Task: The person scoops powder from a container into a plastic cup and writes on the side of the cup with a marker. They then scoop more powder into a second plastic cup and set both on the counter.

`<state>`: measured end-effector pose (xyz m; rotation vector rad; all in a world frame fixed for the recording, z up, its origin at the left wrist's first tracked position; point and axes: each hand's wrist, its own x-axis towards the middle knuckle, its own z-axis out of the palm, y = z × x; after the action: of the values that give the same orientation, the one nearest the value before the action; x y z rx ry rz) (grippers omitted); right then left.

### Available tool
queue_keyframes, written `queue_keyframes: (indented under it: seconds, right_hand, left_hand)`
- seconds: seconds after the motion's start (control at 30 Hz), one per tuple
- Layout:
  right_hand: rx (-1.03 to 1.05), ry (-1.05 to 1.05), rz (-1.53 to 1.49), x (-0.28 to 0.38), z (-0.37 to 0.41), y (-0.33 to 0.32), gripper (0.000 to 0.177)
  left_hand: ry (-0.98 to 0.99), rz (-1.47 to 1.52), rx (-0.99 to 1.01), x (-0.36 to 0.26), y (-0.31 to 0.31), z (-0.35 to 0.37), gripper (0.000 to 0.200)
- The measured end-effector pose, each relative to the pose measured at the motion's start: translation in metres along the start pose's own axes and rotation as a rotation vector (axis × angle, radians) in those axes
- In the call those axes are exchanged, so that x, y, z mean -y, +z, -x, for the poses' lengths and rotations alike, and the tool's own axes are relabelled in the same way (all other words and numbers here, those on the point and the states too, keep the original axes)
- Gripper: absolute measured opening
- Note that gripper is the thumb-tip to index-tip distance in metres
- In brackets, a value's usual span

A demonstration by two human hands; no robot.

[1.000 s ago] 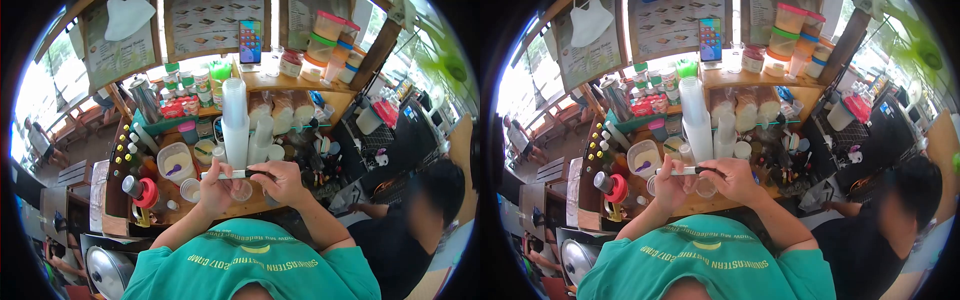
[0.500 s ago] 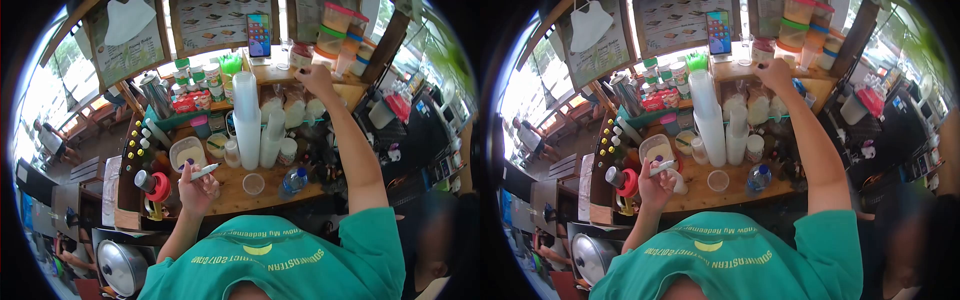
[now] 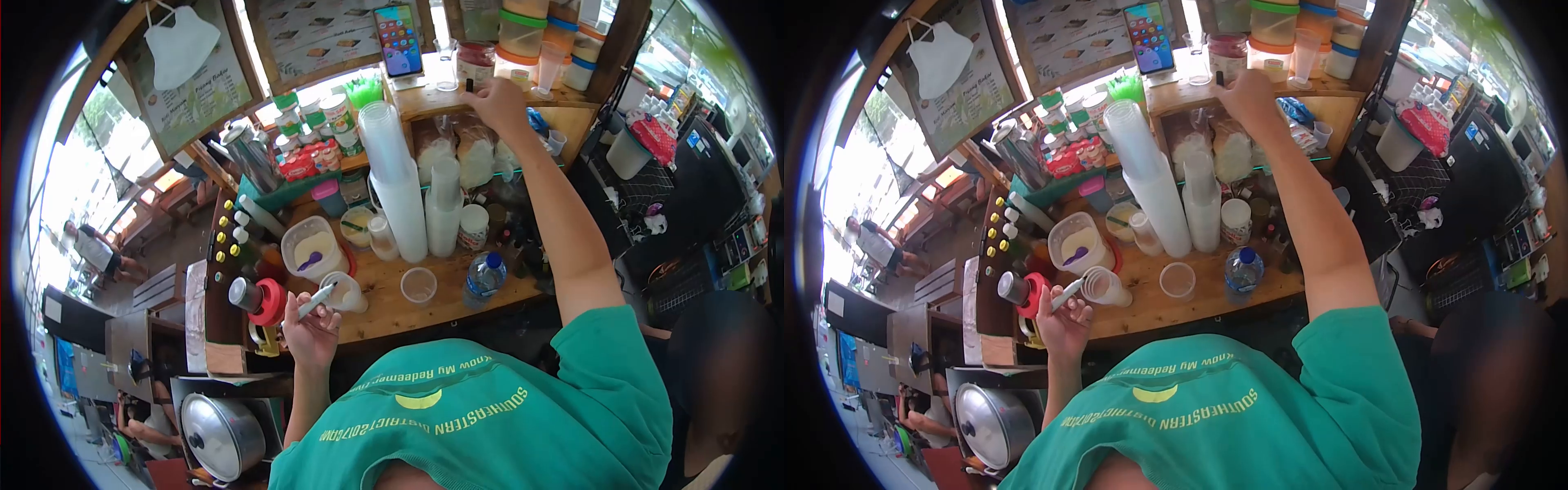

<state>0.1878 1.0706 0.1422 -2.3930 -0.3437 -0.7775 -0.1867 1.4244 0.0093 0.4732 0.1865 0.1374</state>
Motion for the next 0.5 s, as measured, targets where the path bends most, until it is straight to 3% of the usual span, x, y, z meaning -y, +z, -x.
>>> queue_keyframes:
  seconds: [0.03, 0.1, 0.17, 0.2, 0.23, 0.33, 0.37, 0.43, 0.5]
  right_hand:
    - [0.019, -0.003, -0.005, 0.010, 0.013, -0.004, 0.045]
    - [-0.189, -0.038, -0.265, 0.046, 0.057, -0.016, 0.045]
    - [-0.004, -0.230, -0.185, 0.075, 0.114, -0.010, 0.044]
    - [0.509, 0.041, -0.033, 0.112, 0.144, -0.029, 0.047]
    - [0.542, -0.048, -0.133, 0.116, 0.181, -0.008, 0.044]
    - [0.980, -0.066, 0.132, 0.111, 0.267, 0.054, 0.082]
    - [0.981, -0.068, 0.135, 0.107, 0.292, 0.073, 0.082]
    - [0.891, -0.076, 0.411, 0.098, 0.332, 0.104, 0.105]
    - [0.881, -0.021, 0.362, 0.084, 0.346, 0.131, 0.107]
  left_hand:
    - [0.011, -0.008, 0.005, -0.001, -0.001, 0.003, 0.041]
    - [0.026, -0.038, 0.006, -0.003, 0.000, 0.008, 0.041]
    - [0.039, -0.088, 0.013, -0.006, -0.007, 0.012, 0.045]
    - [0.046, -0.081, 0.002, -0.009, -0.011, 0.014, 0.045]
    - [0.042, -0.139, -0.003, -0.012, -0.015, 0.015, 0.046]
    - [0.026, -0.209, 0.019, -0.023, -0.017, 0.016, 0.048]
    - [0.009, -0.224, 0.043, -0.025, -0.017, 0.017, 0.049]
    - [-0.022, -0.235, 0.085, -0.026, -0.017, 0.018, 0.051]
    - [-0.063, -0.253, 0.128, -0.026, -0.017, 0.018, 0.053]
